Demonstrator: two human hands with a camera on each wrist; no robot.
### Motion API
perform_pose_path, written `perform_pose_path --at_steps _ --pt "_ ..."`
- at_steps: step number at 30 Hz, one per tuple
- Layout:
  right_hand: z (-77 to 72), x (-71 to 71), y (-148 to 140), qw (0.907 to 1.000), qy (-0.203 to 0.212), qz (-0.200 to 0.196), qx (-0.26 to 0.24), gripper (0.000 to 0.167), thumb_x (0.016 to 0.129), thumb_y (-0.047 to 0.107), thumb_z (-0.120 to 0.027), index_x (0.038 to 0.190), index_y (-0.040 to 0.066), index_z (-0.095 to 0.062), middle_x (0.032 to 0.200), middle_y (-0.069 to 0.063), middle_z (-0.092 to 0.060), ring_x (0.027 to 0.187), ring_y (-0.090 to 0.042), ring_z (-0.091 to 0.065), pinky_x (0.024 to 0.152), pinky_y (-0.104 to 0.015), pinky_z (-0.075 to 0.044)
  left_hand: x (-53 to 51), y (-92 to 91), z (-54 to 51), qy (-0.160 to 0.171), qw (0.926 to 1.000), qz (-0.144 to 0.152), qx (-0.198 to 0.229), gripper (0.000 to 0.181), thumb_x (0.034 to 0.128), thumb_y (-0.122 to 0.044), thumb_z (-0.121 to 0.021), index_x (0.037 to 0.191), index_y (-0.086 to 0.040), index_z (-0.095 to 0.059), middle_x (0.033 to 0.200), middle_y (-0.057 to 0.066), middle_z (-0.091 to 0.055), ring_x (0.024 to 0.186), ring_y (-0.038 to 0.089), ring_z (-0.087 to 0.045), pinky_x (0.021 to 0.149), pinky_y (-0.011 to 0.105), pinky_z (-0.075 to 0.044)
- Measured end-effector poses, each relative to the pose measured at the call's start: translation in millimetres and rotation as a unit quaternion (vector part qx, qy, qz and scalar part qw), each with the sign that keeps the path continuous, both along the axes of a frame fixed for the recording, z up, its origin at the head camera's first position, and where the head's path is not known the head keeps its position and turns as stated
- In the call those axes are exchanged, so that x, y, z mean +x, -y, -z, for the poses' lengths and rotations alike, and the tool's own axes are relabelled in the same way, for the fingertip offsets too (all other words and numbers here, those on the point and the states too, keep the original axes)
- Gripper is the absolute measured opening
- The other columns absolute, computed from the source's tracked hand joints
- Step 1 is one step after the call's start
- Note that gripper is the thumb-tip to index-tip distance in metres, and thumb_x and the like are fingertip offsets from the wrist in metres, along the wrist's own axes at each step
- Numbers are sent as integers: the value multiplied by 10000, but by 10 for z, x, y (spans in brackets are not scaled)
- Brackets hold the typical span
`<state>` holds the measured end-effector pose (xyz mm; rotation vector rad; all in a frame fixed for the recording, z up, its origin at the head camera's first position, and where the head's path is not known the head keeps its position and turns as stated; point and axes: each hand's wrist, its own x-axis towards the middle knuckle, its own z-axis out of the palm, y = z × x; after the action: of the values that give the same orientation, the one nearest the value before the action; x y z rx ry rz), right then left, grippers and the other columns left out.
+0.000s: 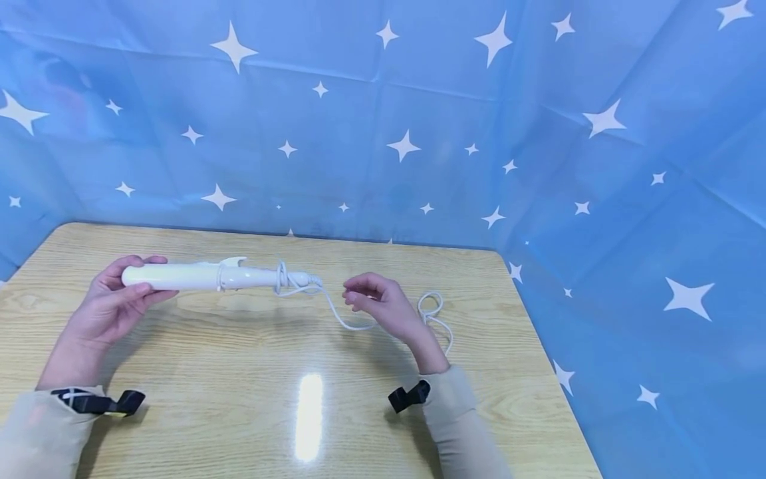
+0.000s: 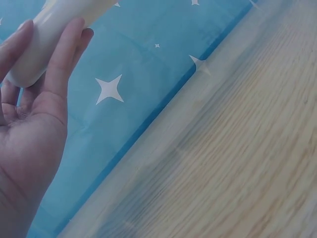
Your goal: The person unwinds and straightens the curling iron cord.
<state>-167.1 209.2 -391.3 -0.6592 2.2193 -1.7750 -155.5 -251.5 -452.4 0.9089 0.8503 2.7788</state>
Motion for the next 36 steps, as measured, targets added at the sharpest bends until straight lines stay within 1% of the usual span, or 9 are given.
perform_pose_path --at_steps 3,6,9,11,14,16,21,29,36 --pt "-5 25 156 9995 89 100 -270 367 1013 18 -616 1360 -68 -538 1235 -265 -639 1085 -259 -672 946 -414 -600 -10 -3 -8 -52 9999 -33 -99 425 945 310 -361 1216 113 -623 1350 261 -591 1280 381 -554 989 546 -543" --pt "14 66 282 9985 223 30 -496 445 1005 -9 -612 1422 -65 -467 1280 -281 -608 1119 -260 -669 981 -407 -584 -18 -8 -11 -140 9998 -3 -156 427 942 313 -367 1222 113 -619 1353 262 -588 1280 380 -554 990 544 -544" --pt "55 112 352 9973 364 -43 -640 457 1008 -11 -603 1432 -76 -447 1251 -285 -610 1068 -258 -691 970 -424 -589 -17 -20 6 -183 9997 92 -107 431 941 314 -362 1231 116 -612 1359 268 -582 1281 382 -555 1000 547 -536" --pt "73 131 376 9969 426 -23 -661 431 1012 4 -602 1414 -74 -469 1200 -264 -635 986 -231 -705 914 -404 -611 -20 -20 10 -200 9997 123 -44 430 941 314 -355 1231 120 -607 1360 275 -579 1280 387 -557 1005 553 -531" --pt "87 145 379 9976 427 68 -544 361 1017 35 -611 1358 -61 -538 1084 -180 -686 848 -176 -686 801 -329 -618 -23 -9 5 -175 9998 103 34 420 943 311 -359 1224 123 -608 1357 284 -581 1276 393 -562 1004 557 -531" --pt "95 148 361 9983 352 174 -440 278 1015 45 -624 1269 -66 -604 998 -119 -704 776 -161 -652 727 -293 -597 -24 2 -1 -141 9998 80 63 415 944 310 -362 1219 124 -610 1355 286 -582 1274 396 -562 1002 558 -532" --pt "123 147 279 9989 47 424 -191 157 1010 62 -642 1049 -82 -689 860 -43 -691 691 -166 -585 639 -273 -544 -21 34 -4 -101 9999 53 53 410 950 305 -358 1219 126 -610 1358 283 -580 1283 398 -554 1005 557 -528" --pt "169 177 168 9992 -57 347 214 114 989 60 -678 1021 -37 -727 855 -27 -683 686 -140 -572 596 -251 -513 -23 68 -10 -129 9998 136 48 442 952 308 -331 1244 125 -606 1370 286 -570 1293 402 -548 1007 555 -524" --pt "232 128 15 9970 -280 467 557 111 987 81 -690 1021 -11 -740 849 -15 -687 710 -234 -597 615 -295 -537 -34 78 -31 -167 9997 106 111 424 953 305 -340 1241 134 -599 1366 292 -571 1293 405 -547 1004 562 -523"
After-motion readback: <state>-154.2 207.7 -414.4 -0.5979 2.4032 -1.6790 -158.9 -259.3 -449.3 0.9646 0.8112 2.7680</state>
